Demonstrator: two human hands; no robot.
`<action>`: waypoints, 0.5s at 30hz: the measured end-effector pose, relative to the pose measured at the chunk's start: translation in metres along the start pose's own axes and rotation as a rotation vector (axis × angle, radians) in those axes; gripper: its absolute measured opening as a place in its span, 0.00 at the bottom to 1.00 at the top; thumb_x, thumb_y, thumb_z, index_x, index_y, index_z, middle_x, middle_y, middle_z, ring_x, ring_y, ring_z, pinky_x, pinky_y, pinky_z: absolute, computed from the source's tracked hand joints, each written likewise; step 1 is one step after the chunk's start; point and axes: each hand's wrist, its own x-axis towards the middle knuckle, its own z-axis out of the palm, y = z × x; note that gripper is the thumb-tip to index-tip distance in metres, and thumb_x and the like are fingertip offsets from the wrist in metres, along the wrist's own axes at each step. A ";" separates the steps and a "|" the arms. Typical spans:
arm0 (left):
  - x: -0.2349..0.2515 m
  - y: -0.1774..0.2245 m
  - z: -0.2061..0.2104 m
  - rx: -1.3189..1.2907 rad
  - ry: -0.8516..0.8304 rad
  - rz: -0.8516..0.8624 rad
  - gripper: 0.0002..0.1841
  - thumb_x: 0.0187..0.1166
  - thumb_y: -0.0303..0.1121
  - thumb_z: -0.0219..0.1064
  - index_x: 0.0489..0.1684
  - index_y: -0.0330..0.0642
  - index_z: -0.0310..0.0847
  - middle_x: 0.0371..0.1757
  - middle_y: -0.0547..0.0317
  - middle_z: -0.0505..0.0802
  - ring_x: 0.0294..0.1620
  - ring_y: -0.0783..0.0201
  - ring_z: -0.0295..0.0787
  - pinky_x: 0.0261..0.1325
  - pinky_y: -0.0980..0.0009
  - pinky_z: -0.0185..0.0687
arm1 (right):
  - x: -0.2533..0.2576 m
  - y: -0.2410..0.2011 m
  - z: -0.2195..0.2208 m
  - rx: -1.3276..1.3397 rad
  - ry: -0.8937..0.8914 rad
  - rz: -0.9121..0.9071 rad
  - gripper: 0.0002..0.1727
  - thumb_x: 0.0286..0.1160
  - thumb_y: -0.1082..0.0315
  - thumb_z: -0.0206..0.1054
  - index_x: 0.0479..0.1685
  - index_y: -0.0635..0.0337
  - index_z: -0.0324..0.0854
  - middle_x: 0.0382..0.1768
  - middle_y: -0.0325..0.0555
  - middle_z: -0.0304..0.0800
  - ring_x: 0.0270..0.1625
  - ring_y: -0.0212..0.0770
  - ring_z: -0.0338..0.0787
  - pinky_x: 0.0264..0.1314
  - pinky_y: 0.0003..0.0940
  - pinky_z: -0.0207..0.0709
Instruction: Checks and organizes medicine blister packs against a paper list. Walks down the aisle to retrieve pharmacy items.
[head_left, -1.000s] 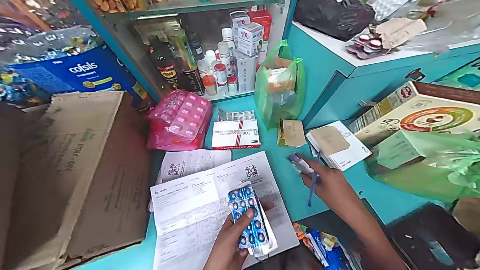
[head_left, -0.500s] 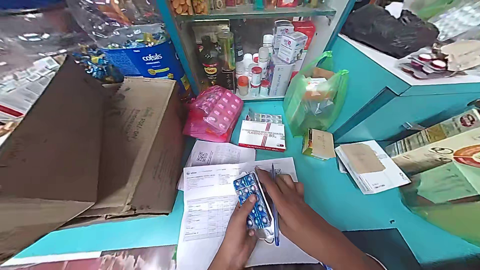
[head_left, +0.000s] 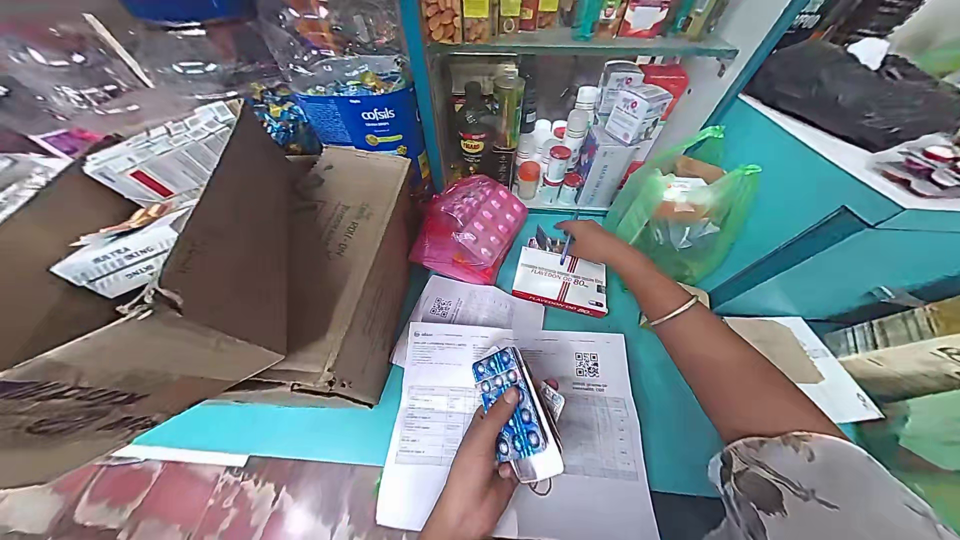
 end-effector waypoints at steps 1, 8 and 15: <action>-0.001 0.002 0.000 0.018 0.016 0.005 0.20 0.79 0.39 0.69 0.64 0.39 0.75 0.48 0.42 0.95 0.35 0.59 0.97 0.31 0.69 0.93 | 0.004 0.004 -0.002 0.008 -0.017 -0.024 0.26 0.70 0.69 0.77 0.70 0.64 0.82 0.59 0.69 0.87 0.65 0.71 0.83 0.67 0.79 0.64; 0.004 0.005 0.015 0.187 0.158 0.091 0.13 0.88 0.36 0.61 0.58 0.36 0.80 0.42 0.45 0.96 0.36 0.60 0.97 0.36 0.68 0.94 | -0.082 -0.066 -0.045 0.015 0.367 -0.139 0.11 0.72 0.79 0.73 0.51 0.72 0.86 0.47 0.71 0.86 0.53 0.69 0.87 0.57 0.67 0.78; 0.005 -0.003 0.020 0.297 0.179 0.203 0.18 0.95 0.36 0.40 0.45 0.41 0.78 0.26 0.60 0.93 0.19 0.74 0.87 0.21 0.81 0.81 | -0.190 -0.127 0.053 0.692 0.193 -0.263 0.24 0.66 0.58 0.79 0.60 0.59 0.88 0.35 0.34 0.93 0.33 0.22 0.87 0.36 0.18 0.82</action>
